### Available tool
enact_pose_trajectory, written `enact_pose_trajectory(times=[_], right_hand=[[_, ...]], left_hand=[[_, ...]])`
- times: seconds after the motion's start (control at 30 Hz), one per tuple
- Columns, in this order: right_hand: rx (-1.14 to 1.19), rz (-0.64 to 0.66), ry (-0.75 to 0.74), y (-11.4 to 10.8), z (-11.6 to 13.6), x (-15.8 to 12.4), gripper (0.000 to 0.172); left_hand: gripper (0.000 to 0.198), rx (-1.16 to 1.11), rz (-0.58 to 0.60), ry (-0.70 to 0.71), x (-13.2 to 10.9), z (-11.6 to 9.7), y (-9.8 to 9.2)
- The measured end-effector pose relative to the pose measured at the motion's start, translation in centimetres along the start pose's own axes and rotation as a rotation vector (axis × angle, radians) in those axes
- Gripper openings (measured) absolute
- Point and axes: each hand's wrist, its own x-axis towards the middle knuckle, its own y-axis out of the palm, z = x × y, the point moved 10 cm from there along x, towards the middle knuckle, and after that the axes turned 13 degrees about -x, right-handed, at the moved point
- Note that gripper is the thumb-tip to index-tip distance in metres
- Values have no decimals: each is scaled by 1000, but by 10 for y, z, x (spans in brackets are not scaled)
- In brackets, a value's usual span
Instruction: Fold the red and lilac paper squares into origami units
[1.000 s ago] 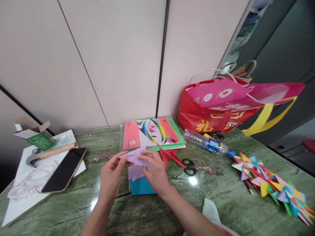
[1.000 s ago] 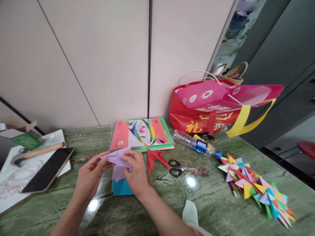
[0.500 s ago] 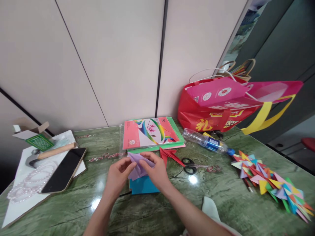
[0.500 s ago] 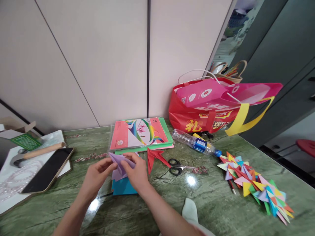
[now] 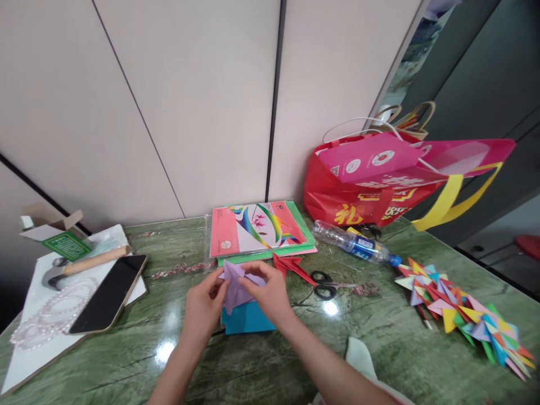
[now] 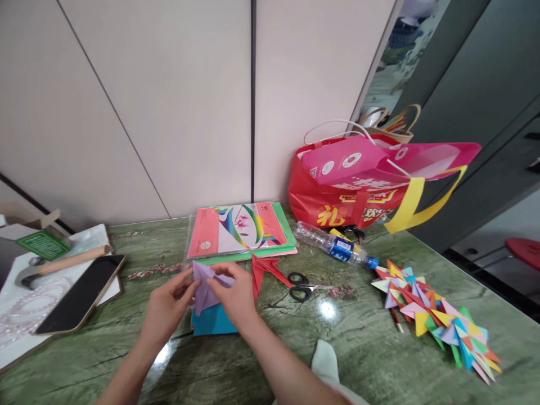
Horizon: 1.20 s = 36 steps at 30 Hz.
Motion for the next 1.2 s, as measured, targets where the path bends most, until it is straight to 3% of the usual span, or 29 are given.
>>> enact_pose_trajectory(times=[0.17,0.4,0.53,0.67,0.87,0.97,1.1,1.2], right_hand=[[-213,-22,-113,-2,13,-4,14],[-257,25,-103,7,8,-5,18],[-279,28,-94,6,6,-3,11],[-208,8,-79,2,3,0,10],[38,128,109,16,-19,2,19],[104,100,145,13,-21,2,19],[137,88,182,13,-23,1,18],[144,88,192,14,-24,-1,15]], left_hand=[[36,21,4,19,-2,-4,1],[38,-43,-15,-15,-3,-2,0],[39,-69,-1,-51,-3,0,2],[45,-183,-12,-130,-4,1,3],[47,-268,-21,-186,-4,0,3],[42,-181,-57,-114,-3,-7,-3],[33,24,-128,104,-5,-30,-14],[27,114,-114,251,-9,-47,-12]])
